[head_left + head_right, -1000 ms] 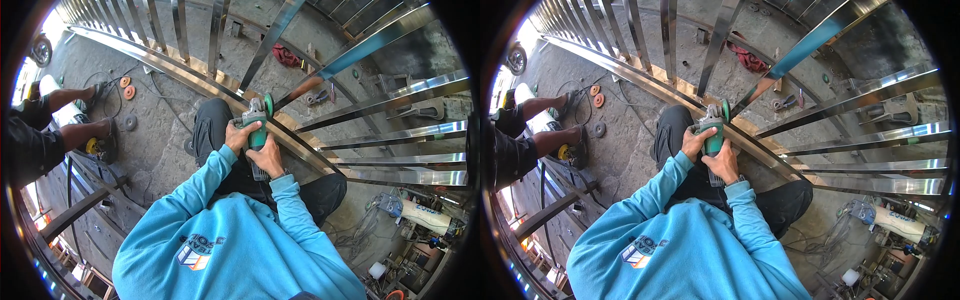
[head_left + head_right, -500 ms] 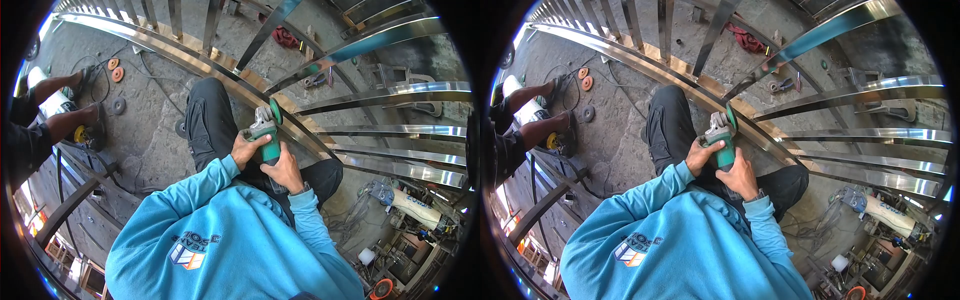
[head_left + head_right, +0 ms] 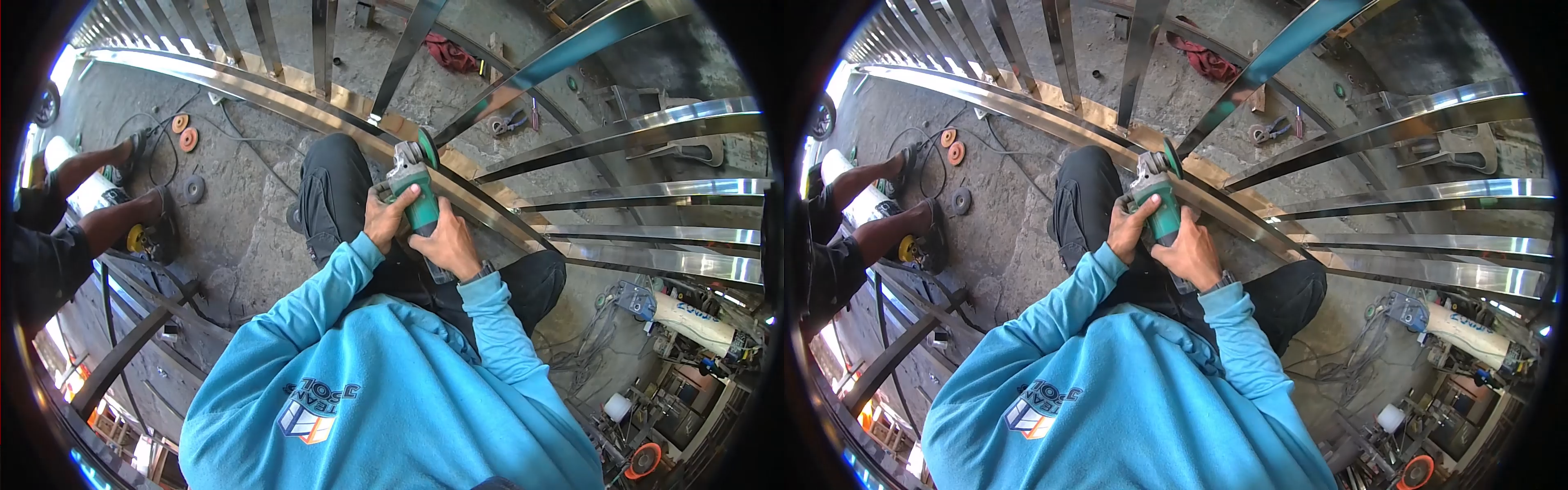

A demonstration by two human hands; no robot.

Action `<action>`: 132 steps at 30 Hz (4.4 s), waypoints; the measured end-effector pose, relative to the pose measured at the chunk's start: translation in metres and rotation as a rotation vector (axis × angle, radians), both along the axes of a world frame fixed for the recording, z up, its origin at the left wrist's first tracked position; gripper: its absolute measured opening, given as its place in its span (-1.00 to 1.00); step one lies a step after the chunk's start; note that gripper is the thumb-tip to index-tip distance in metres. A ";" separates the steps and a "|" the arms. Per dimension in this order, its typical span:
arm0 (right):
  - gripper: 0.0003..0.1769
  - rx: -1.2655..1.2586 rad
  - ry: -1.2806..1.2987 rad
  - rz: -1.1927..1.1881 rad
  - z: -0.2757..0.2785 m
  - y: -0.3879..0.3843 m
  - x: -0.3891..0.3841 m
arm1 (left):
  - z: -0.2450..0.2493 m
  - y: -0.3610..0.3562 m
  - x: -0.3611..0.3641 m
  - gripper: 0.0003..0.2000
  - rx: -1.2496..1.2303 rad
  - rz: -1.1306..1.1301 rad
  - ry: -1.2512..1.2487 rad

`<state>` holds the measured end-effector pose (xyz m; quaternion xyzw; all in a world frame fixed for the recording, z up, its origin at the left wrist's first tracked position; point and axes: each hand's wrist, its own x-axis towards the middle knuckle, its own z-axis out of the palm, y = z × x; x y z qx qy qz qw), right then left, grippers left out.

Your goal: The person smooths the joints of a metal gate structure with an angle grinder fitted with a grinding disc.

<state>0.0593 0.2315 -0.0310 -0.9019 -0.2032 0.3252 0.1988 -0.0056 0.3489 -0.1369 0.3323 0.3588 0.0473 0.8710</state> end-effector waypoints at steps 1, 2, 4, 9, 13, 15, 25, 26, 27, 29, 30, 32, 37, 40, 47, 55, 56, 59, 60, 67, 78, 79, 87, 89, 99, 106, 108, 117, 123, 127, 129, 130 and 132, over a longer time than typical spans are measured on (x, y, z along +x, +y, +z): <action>-0.19 0.015 0.000 -0.010 -0.002 0.003 0.001 | 0.008 0.002 0.003 -0.14 0.082 0.044 0.064; -0.19 0.021 0.001 -0.011 -0.005 0.004 0.001 | 0.007 0.004 0.003 -0.14 0.088 0.044 0.065; -0.18 0.049 0.009 -0.034 -0.011 0.004 -0.004 | 0.003 0.007 0.003 -0.16 0.191 0.025 0.127; -0.17 0.069 0.021 -0.109 -0.020 0.002 -0.022 | 0.003 0.002 -0.007 -0.21 0.236 0.042 0.094; -0.18 0.046 0.047 -0.114 -0.018 0.003 -0.022 | 0.001 0.001 -0.009 -0.26 0.251 0.060 0.084; -0.18 0.066 0.026 -0.104 -0.020 0.006 -0.018 | 0.004 0.004 -0.005 -0.27 0.240 0.066 0.080; -0.19 0.144 -0.017 -0.175 -0.038 0.034 -0.020 | -0.005 0.037 0.008 -0.26 0.288 0.016 0.102; -0.19 0.146 -0.016 -0.175 -0.039 0.038 -0.022 | -0.005 0.042 0.008 -0.26 0.290 0.016 0.102; -0.18 0.146 0.004 -0.221 -0.038 0.044 -0.025 | -0.006 0.048 0.009 -0.27 0.307 -0.019 0.102; -0.17 0.168 0.014 -0.297 -0.043 0.054 -0.031 | -0.007 0.059 0.010 -0.28 0.328 -0.048 0.102; -0.17 0.172 0.013 -0.291 -0.046 0.058 -0.032 | -0.009 0.064 0.012 -0.29 0.355 -0.074 0.093; -0.16 0.167 0.014 -0.339 -0.053 0.064 -0.032 | -0.013 0.073 0.015 -0.31 0.406 -0.129 0.074; -0.14 0.235 -0.045 -0.410 -0.067 0.085 -0.032 | -0.010 0.097 0.030 -0.26 0.487 -0.253 0.088; -0.12 0.288 -0.049 -0.448 -0.069 0.088 -0.034 | -0.001 0.103 0.031 -0.19 0.544 -0.292 0.117; -0.05 0.478 0.126 -0.270 -0.051 0.011 -0.033 | 0.020 0.047 -0.015 -0.23 0.333 -0.111 0.063; 0.11 0.383 0.190 -0.137 0.021 -0.038 -0.075 | 0.009 -0.020 -0.089 -0.46 -0.392 -0.348 -0.200; 0.11 0.382 0.193 -0.142 0.024 -0.039 -0.079 | 0.014 -0.018 -0.091 -0.46 -0.395 -0.351 -0.196; 0.11 0.359 0.126 -0.124 0.026 -0.041 -0.087 | 0.026 -0.012 -0.094 -0.45 -0.410 -0.386 -0.248; 0.11 0.359 0.125 -0.140 0.025 -0.042 -0.091 | 0.029 -0.011 -0.095 -0.45 -0.413 -0.400 -0.243; 0.08 0.388 -0.028 -0.090 0.023 -0.033 -0.100 | 0.055 -0.004 -0.096 -0.43 -0.253 -0.283 -0.284; -0.14 0.419 -0.286 -0.156 0.036 0.007 -0.091 | 0.083 0.003 -0.088 -0.51 0.269 -0.110 -0.170; -0.14 0.416 -0.242 -0.132 0.041 0.007 -0.085 | 0.092 0.003 -0.083 -0.51 0.393 -0.082 -0.148; -0.11 0.795 -0.023 -0.083 0.031 0.012 -0.039 | 0.109 -0.004 -0.077 -0.61 0.694 0.007 -0.119; -0.11 0.823 0.044 -0.098 0.040 0.016 -0.024 | 0.114 -0.003 -0.080 -0.60 0.799 0.001 -0.097; -0.41 1.156 0.607 -0.147 0.021 0.007 0.013 | 0.099 -0.041 -0.124 -0.67 0.993 0.097 0.153; -0.55 1.219 0.811 -0.311 -0.004 0.003 0.000 | 0.089 -0.093 -0.142 -0.46 0.967 -0.017 0.404; -0.56 1.235 0.825 -0.324 -0.005 0.003 -0.002 | 0.087 -0.097 -0.143 -0.41 0.987 0.008 0.429; -0.55 1.243 1.214 -0.457 0.001 0.001 -0.006 | 0.110 -0.113 -0.137 -0.35 1.158 0.282 0.483; -0.61 1.258 1.351 -0.400 0.004 0.001 0.004 | 0.107 -0.077 -0.148 -0.41 0.650 0.484 0.394; -0.69 1.159 1.489 -0.394 0.005 -0.002 0.021 | 0.117 -0.075 -0.126 -0.51 0.548 0.457 0.368; -0.70 1.158 1.541 -0.418 -0.001 0.009 0.015 | 0.110 -0.065 -0.124 -0.63 0.790 0.391 0.309; -0.70 1.173 1.491 -0.469 -0.005 0.017 0.011 | 0.107 -0.056 -0.123 -0.63 0.776 0.383 0.307; -0.70 1.185 1.421 -0.530 -0.008 0.033 0.004 | 0.099 -0.030 -0.121 -0.72 0.983 0.311 0.278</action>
